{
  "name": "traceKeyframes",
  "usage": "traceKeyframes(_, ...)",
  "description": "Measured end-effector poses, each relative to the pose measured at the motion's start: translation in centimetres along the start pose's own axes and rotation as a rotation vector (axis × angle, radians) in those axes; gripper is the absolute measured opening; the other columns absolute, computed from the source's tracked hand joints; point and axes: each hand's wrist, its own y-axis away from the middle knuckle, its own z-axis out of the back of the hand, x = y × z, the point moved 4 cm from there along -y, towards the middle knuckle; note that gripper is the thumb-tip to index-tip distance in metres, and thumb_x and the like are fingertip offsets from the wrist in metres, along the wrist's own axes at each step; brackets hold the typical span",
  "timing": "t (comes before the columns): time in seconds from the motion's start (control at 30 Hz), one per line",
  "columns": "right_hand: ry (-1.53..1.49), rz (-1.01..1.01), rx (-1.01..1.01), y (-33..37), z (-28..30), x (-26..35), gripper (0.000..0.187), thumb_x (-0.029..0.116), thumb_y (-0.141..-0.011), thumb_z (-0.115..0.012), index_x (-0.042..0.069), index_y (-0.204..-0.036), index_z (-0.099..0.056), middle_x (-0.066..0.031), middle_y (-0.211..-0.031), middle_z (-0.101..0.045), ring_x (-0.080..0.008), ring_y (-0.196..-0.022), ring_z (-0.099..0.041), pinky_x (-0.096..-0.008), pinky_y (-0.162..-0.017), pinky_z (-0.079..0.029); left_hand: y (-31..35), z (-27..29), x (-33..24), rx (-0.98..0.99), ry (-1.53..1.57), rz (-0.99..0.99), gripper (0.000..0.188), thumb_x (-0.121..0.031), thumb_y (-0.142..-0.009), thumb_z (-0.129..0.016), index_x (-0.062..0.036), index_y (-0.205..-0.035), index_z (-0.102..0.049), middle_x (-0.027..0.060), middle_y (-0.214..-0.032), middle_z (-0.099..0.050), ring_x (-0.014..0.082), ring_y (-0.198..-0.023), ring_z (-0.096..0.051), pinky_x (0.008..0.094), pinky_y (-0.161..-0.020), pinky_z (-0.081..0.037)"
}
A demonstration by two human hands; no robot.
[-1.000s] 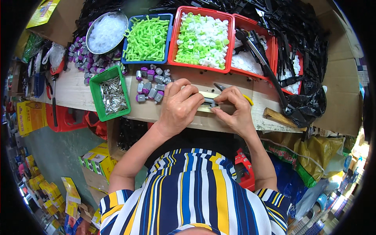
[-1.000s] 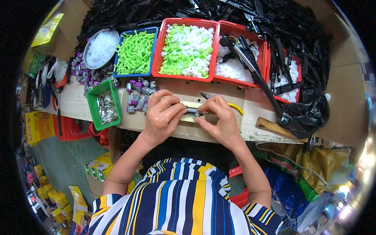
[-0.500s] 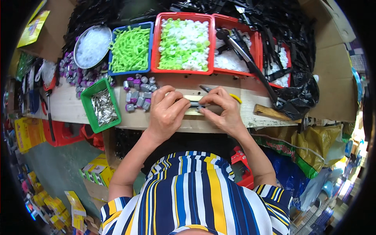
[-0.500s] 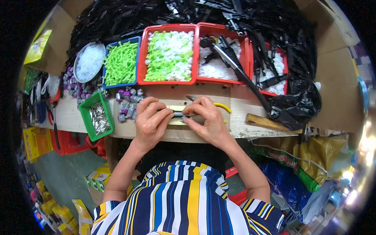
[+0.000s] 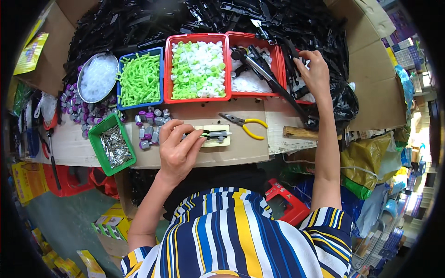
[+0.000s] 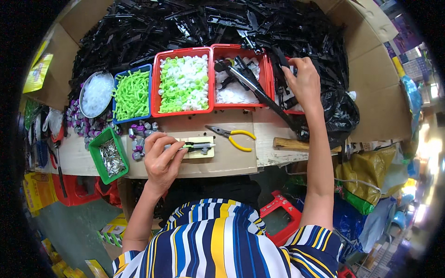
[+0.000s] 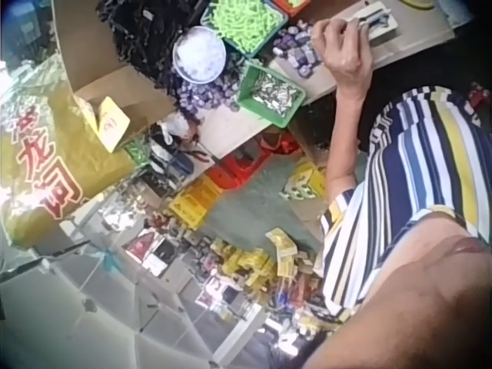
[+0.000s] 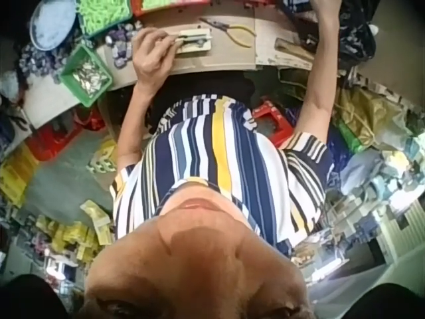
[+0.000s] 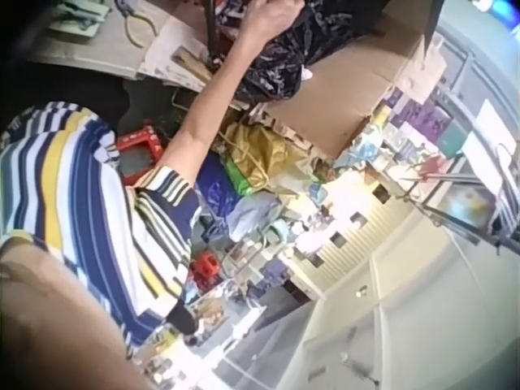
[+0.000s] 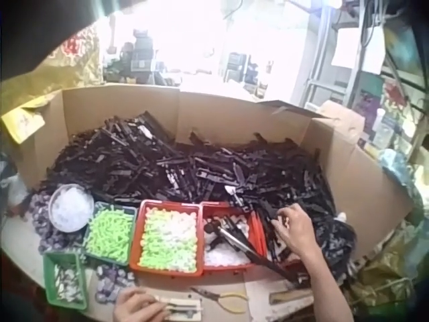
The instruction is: Assembling small toy components and beads into a frame on a workbench.
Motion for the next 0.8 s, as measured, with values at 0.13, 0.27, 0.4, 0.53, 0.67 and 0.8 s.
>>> traceKeyframes(0.13,0.110,-0.021,0.042,-1.0,-1.7,-1.3,0.029,0.025,-0.085,-0.073,0.000,-0.100,-0.072,-0.0139,-0.090,-0.063,-0.0272,-0.080,-0.063,-0.0375,-0.075,-0.051,0.3,0.4,0.0,0.008,-0.027,0.005,0.024,-0.002,-0.069,-0.080,-0.0044,-0.091,-0.071,0.0072,-0.090,-0.063,0.0305,-0.094,-0.057,0.0397,-0.081,-0.047)
traceKeyframes(0.27,-0.025,0.024,-0.006,-1.4,-0.7,-0.3,0.032,0.025,-0.085,-0.074,-0.001,-0.102,-0.071,-0.0142,-0.091,-0.064,-0.0278,-0.081,-0.064,-0.0365,-0.076,-0.051,0.3,1.2,0.0,-0.002,-0.076,0.017,0.024,-0.001,-0.069,-0.080,-0.0051,-0.091,-0.072,0.0071,-0.090,-0.063,0.0303,-0.096,-0.057,0.0393,-0.081,-0.048)
traceKeyframes(0.4,-0.215,0.077,-0.033,0.4,2.8,5.5,0.027,0.013,-0.088,-0.070,-0.002,-0.110,-0.066,-0.0130,-0.101,-0.068,-0.0219,-0.089,-0.067,-0.0307,-0.082,-0.051,0.1,3.0,0.6,-0.088,-0.152,0.044,0.025,0.001,-0.068,-0.080,-0.0052,-0.090,-0.072,0.0075,-0.089,-0.064,0.0304,-0.092,-0.058,0.0386,-0.078,-0.049)
traceKeyframes(0.53,-0.511,0.195,0.287,5.6,1.8,13.7,0.031,0.001,-0.081,-0.071,0.001,-0.112,-0.065,-0.0119,-0.099,-0.065,-0.0243,-0.089,-0.065,-0.0328,-0.078,-0.051,1.1,4.5,1.3,-0.146,-0.199,0.120,0.025,0.001,-0.068,-0.080,-0.0054,-0.091,-0.072,0.0073,-0.089,-0.065,0.0305,-0.093,-0.058,0.0388,-0.079,-0.049)
traceKeyframes(0.67,-0.484,0.438,0.412,10.2,-0.9,18.2,0.035,0.013,-0.079,-0.076,0.005,-0.112,-0.064,-0.0120,-0.100,-0.061,-0.0316,-0.092,-0.060,-0.0405,-0.077,-0.046,2.0,5.5,1.3,-0.184,-0.232,0.161,0.024,0.000,-0.069,-0.080,-0.0057,-0.092,-0.073,0.0067,-0.090,-0.065,0.0299,-0.094,-0.058,0.0384,-0.078,-0.049)
traceKeyframes(0.8,-0.426,0.494,0.464,11.9,-2.2,20.3,0.033,0.016,-0.082,-0.074,0.006,-0.111,-0.064,-0.0101,-0.099,-0.060,-0.0292,-0.093,-0.059,-0.0405,-0.075,-0.045,2.7,5.8,1.1,-0.206,-0.217,0.164,0.024,0.000,-0.069,-0.080,-0.0057,-0.091,-0.073,0.0064,-0.090,-0.065,0.0295,-0.094,-0.058,0.0383,-0.079,-0.049)
